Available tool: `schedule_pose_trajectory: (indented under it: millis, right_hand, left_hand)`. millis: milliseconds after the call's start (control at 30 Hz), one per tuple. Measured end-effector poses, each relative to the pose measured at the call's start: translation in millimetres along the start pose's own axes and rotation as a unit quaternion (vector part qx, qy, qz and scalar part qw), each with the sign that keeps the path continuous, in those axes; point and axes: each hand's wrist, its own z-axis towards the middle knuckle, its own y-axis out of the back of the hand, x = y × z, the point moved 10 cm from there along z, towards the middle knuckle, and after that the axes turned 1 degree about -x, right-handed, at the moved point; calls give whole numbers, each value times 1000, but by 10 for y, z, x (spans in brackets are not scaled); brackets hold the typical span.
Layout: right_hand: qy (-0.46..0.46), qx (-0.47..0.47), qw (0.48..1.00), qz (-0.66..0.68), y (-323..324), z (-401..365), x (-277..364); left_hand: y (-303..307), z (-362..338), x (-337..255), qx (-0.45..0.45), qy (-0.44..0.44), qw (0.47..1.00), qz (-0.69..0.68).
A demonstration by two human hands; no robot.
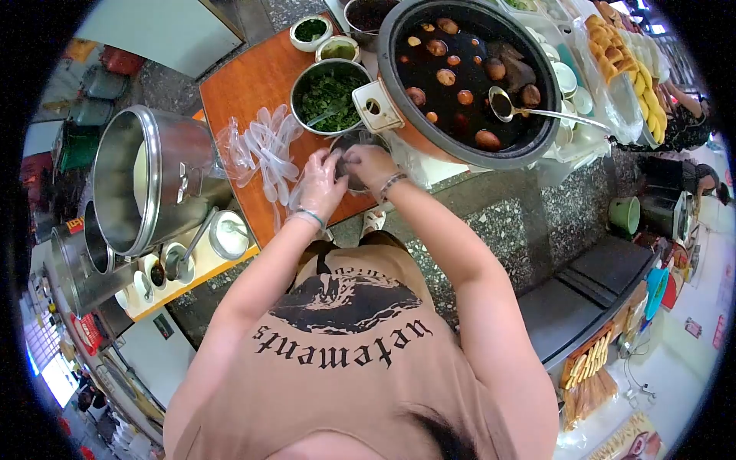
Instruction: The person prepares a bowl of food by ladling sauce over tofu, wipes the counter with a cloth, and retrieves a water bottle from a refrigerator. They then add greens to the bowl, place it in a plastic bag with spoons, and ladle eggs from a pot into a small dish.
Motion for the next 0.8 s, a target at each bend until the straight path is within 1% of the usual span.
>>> schedule_pose_trajectory:
  millis: [33, 67, 133, 167, 200, 233, 267, 300, 333, 367, 400, 433, 467, 533, 567, 600, 633, 667, 733, 767, 800]
  right_hand:
    - [-37, -13, 999, 28, 60, -55, -69]
    - [-36, -13, 999, 27, 92, -72, -93]
    - [-50, -14, 998, 45, 108, -104, -184]
    - [-51, -12, 998, 46, 96, -116, -205]
    - [-38, -53, 997, 35, 168, -125, -205]
    - [-26, -93, 995, 25, 233, -147, -207]
    - [-26, -92, 995, 26, 215, -137, -260]
    - [-29, -112, 993, 9, 252, -117, -314]
    - [-34, -132, 991, -8, 284, -112, -373]
    - [-35, -131, 991, -7, 287, -100, -391]
    - [-1, -128, 991, -25, 292, -71, -330]
    - [33, -125, 991, -42, 284, -71, -271]
    - [32, -124, 991, -41, 301, -94, -243]
    - [-32, -117, 992, 34, 337, -129, -319]
    - [-32, -114, 992, 35, 357, -141, -294]
    - [-51, -110, 992, 41, 395, -137, -302]
    - [-71, -107, 991, 47, 413, -141, -328]
    - [-70, -103, 991, 48, 387, -152, -372]
    - [-57, -156, 985, 39, 465, -162, -431]
    - [-51, -149, 987, 41, 444, -151, -440]
    - [-45, -165, 985, -5, 463, -151, -422]
  left_hand:
    - [23, 56, -73, -15, -15, 1000, -2]
    - [17, 135, -107, -17, -14, 1000, -2]
    - [-338, 256, -43, 143, 32, 988, -41]
    - [-399, 304, -61, 111, -20, 993, -36]
    - [-459, 359, -20, 112, -18, 993, -36]
    - [-592, 377, 52, 151, -1, 988, -27]
    - [-692, 372, 95, 188, 16, 982, -19]
    - [-678, 393, 69, 161, 4, 987, -5]
    - [-717, 368, 64, 162, 5, 987, -5]
    - [-675, 364, 8, 125, -11, 991, -48]
    - [-621, 375, -39, 87, -27, 992, -92]
    - [-644, 372, -35, 88, -27, 992, -92]
    - [-650, 382, -46, 96, -31, 992, -82]
    - [-637, 413, -51, 103, -34, 992, -71]
    - [-635, 409, -54, 109, -36, 991, -65]
    - [-629, 428, -56, 112, -40, 991, -59]
    - [-616, 445, -50, 111, -37, 991, -58]
    - [-601, 444, -27, 106, -26, 992, -64]
    - [-570, 458, -2, 96, -12, 993, -66]
    - [-568, 449, 15, 88, -3, 995, -48]
    - [-512, 439, 9, 77, 10, 997, -29]
